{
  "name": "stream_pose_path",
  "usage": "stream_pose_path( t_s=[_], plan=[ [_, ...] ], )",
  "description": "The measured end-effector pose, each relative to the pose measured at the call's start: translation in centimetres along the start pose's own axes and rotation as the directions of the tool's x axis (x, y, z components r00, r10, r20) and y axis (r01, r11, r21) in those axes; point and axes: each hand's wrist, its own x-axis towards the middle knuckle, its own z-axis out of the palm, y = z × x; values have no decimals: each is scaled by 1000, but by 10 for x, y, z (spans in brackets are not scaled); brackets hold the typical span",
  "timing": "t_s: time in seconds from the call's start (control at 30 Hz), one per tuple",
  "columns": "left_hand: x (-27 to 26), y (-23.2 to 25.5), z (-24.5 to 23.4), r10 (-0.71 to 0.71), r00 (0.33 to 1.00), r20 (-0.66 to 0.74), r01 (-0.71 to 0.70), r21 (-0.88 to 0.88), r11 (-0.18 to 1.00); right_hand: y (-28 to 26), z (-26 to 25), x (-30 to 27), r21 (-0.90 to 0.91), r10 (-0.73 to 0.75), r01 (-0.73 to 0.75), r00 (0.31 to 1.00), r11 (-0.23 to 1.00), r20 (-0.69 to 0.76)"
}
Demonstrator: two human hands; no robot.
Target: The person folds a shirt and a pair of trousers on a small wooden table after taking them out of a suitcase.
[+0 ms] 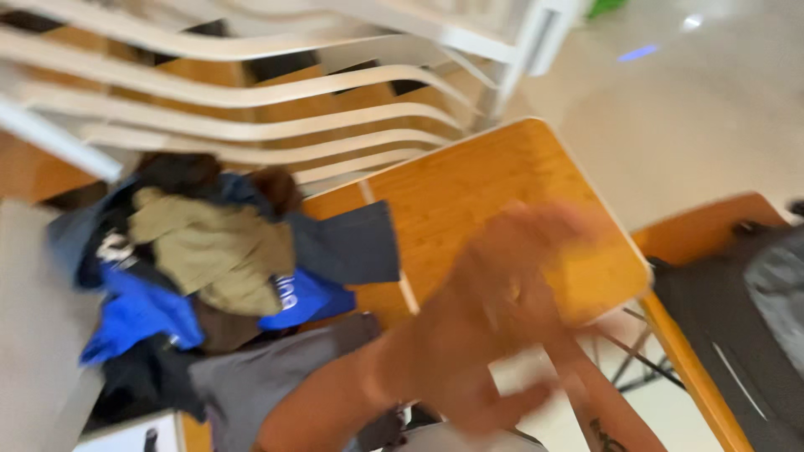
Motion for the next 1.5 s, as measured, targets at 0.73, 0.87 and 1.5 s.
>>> stream_pose_path(
  t_s=[0.73,0.87,1.5],
  plan=[
    [-87,-282,430,-615,761,207,600,138,788,306,-255,-289,9,589,-750,512,661,-625],
    [-70,-306,471,-600,755,266,584,144,799,341,-250,-327,104,671,-825,371,555,-642],
    [-12,-493,606,-798,375,472,701,419,577,465,-210,-387,614,920,-789,-260,-28,-293]
  ],
)
